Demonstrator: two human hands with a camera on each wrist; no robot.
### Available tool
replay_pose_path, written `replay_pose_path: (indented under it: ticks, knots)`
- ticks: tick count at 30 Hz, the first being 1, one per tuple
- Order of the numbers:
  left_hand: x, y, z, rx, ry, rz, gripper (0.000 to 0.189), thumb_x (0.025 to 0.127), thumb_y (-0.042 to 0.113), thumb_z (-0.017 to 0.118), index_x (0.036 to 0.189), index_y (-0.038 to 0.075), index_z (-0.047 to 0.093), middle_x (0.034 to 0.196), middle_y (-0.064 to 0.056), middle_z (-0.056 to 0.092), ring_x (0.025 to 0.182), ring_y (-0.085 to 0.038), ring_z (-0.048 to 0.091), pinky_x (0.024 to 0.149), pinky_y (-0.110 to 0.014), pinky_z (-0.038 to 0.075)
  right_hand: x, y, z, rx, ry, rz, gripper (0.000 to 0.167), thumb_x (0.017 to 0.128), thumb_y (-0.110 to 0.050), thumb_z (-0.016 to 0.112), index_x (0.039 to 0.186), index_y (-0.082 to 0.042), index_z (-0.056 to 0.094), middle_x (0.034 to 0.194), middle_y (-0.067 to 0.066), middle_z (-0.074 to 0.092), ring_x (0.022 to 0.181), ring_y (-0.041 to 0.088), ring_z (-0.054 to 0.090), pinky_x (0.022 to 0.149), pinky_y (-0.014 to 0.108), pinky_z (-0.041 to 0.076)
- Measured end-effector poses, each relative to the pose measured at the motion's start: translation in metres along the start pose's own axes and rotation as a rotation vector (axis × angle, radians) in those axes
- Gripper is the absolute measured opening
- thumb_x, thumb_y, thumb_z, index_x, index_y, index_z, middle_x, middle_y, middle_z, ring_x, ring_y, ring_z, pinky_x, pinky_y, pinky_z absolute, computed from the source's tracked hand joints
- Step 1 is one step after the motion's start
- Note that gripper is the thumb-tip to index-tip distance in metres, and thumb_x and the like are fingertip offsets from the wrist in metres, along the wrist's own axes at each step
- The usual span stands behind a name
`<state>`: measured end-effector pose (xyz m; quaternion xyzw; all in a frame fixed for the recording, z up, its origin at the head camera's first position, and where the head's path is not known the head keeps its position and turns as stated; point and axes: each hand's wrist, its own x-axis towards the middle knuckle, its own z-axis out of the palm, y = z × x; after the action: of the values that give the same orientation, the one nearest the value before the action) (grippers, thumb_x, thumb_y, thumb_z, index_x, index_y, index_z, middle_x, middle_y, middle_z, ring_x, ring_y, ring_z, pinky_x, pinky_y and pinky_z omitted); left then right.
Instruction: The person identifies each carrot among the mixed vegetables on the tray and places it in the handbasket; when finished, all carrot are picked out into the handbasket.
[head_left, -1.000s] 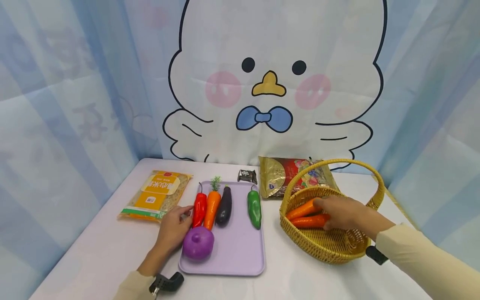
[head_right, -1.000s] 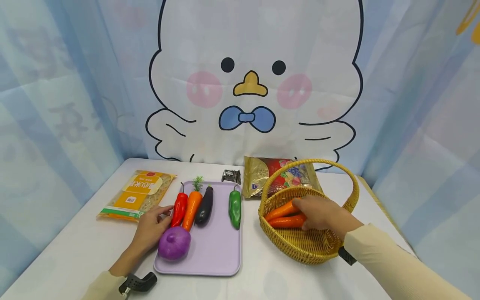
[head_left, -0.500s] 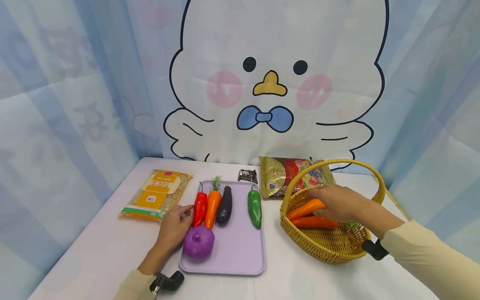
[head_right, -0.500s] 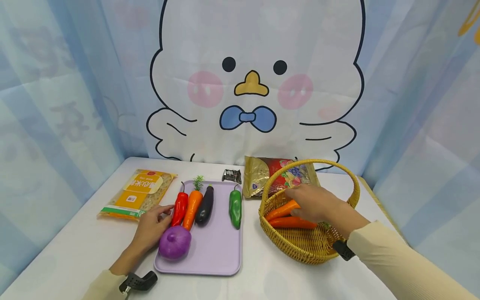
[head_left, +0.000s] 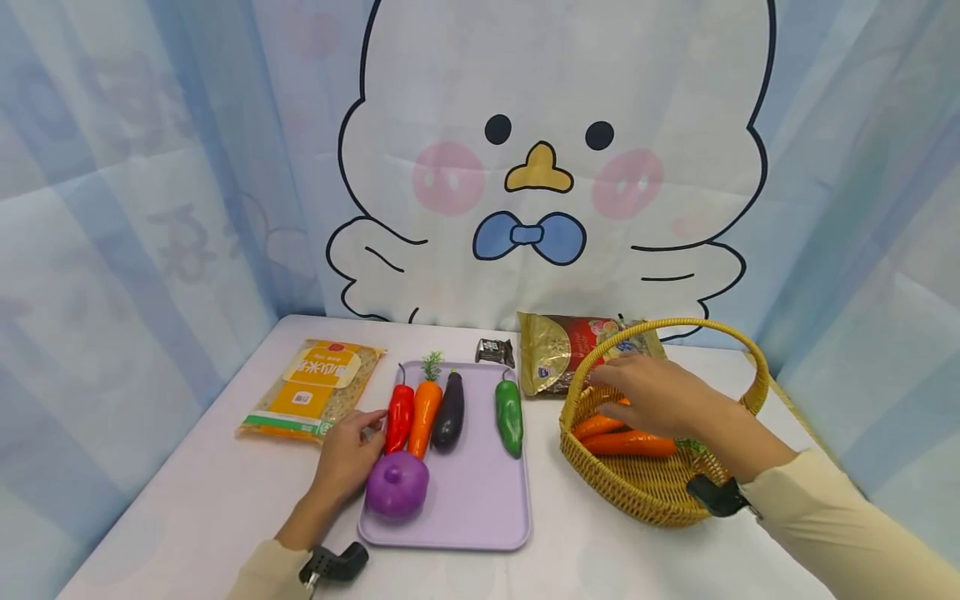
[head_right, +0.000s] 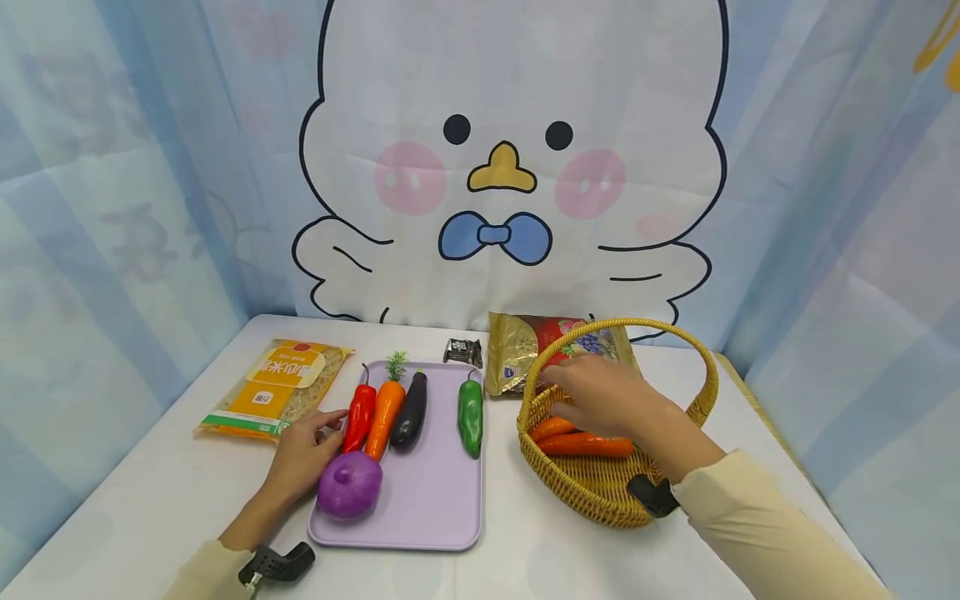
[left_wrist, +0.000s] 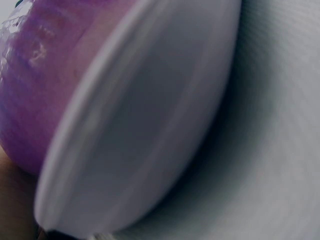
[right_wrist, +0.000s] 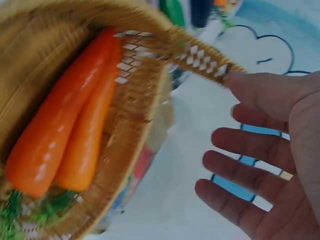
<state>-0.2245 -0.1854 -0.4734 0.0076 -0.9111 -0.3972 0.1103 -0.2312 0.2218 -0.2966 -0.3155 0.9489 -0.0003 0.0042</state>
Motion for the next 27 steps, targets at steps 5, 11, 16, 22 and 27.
replay_pose_path:
  ticks: [5,11,16,22,27]
  knots:
    - [0.0,0.0,0.0,-0.006,-0.004,-0.007,0.041,0.091,0.01,0.064,0.131,0.002,0.066,0.102,-0.009,0.065,0.072,-0.019,0.049,0.061,-0.025,0.041,0.007,-0.015,-0.007,0.091,0.043,-0.046,0.021,0.088,-0.019,0.079,0.108,-0.012,0.075,0.092,-0.006,0.07,0.086,0.017,0.064,0.081,0.039,0.056]
    - [0.001,0.001,0.0,-0.003,-0.008,-0.005,0.04,0.092,0.01,0.064,0.131,0.002,0.067,0.101,-0.008,0.065,0.072,-0.018,0.048,0.061,-0.025,0.041,0.018,-0.034,-0.011,0.167,0.031,-0.021,0.017,0.089,-0.015,0.076,0.105,-0.014,0.074,0.071,-0.009,0.056,0.066,0.01,0.05,0.064,0.028,0.045]
    - [0.002,0.001,0.0,-0.002,-0.007,0.008,0.04,0.091,0.01,0.064,0.131,0.002,0.067,0.101,-0.008,0.065,0.073,-0.018,0.048,0.061,-0.026,0.04,0.031,-0.047,-0.009,0.212,0.052,-0.05,0.017,0.087,-0.016,0.079,0.103,-0.016,0.074,0.078,-0.009,0.063,0.071,0.009,0.055,0.068,0.028,0.05]
    - [0.002,0.001,0.0,0.002,-0.006,0.01,0.04,0.091,0.01,0.064,0.13,0.001,0.067,0.1,-0.008,0.065,0.073,-0.018,0.048,0.062,-0.026,0.04,0.046,-0.06,-0.002,0.262,0.089,-0.109,0.016,0.089,-0.015,0.078,0.104,-0.014,0.075,0.092,-0.006,0.071,0.078,0.011,0.06,0.076,0.028,0.054]
    - [0.001,-0.001,0.0,0.002,-0.007,-0.007,0.04,0.091,0.01,0.064,0.131,0.001,0.067,0.1,-0.008,0.064,0.073,-0.019,0.048,0.062,-0.026,0.041,0.06,-0.072,0.004,0.29,0.08,-0.112,0.02,0.09,-0.016,0.076,0.109,-0.01,0.075,0.101,0.0,0.073,0.086,0.016,0.065,0.081,0.032,0.056]
